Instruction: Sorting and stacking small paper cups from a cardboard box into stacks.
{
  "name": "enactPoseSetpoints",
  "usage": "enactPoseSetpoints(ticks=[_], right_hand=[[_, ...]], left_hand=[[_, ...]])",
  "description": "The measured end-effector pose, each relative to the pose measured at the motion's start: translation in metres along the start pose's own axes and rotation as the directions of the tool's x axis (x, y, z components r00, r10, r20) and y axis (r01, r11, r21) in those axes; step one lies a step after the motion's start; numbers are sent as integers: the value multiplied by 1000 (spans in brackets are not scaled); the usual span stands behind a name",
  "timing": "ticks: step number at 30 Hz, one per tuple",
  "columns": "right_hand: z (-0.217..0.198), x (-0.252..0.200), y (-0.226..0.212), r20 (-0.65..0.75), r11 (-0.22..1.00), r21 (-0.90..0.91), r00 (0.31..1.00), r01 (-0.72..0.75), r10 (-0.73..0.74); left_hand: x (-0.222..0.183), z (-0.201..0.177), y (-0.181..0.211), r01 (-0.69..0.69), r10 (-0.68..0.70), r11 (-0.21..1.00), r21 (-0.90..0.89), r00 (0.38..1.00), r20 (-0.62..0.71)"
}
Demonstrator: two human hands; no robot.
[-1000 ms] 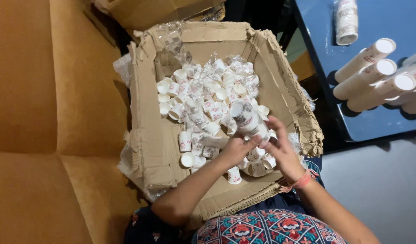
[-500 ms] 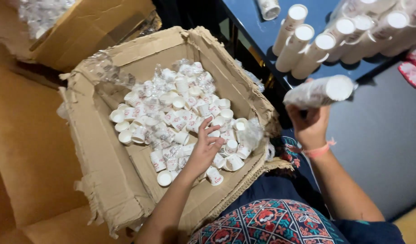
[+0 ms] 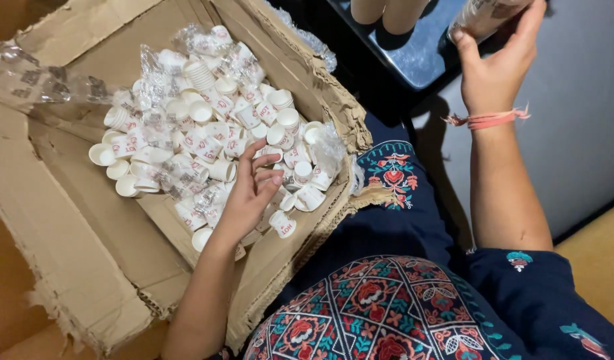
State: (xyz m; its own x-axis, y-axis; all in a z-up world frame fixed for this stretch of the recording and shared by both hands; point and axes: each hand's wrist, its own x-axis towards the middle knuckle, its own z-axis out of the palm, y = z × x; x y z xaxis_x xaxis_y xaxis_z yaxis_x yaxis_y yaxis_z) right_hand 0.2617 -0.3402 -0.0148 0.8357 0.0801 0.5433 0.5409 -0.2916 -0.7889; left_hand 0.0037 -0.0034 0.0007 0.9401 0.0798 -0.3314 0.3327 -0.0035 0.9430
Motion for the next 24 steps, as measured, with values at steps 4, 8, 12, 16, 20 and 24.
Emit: enactPoseSetpoints(ticks=[4,8,12,16,20,24], right_hand=[[5,2,-4,66,997,-39,995,-66,69],[9,2,-1,99,982,-183,995,43,-25],[9,-5,15,100,940,-342,994,-10,47],[0,-46,59,77,939,-336,996,71,-48],[-8,-82,74,-23,918,-371,987,142,-162],[-17,-97,53,-46,986,-32,986,-164,163]], left_hand=[[0,0,14,25,-26,999,34,999,24],[-2,4,32,97,-104,982,162,994,36],[-6,11,48,135,-163,946,296,984,72],[-5,9,60,-182,15,617,766,975,220],[4,-1,40,-45,-147,546,837,978,149],[19,-3,36,-63,4,423,904,998,68]])
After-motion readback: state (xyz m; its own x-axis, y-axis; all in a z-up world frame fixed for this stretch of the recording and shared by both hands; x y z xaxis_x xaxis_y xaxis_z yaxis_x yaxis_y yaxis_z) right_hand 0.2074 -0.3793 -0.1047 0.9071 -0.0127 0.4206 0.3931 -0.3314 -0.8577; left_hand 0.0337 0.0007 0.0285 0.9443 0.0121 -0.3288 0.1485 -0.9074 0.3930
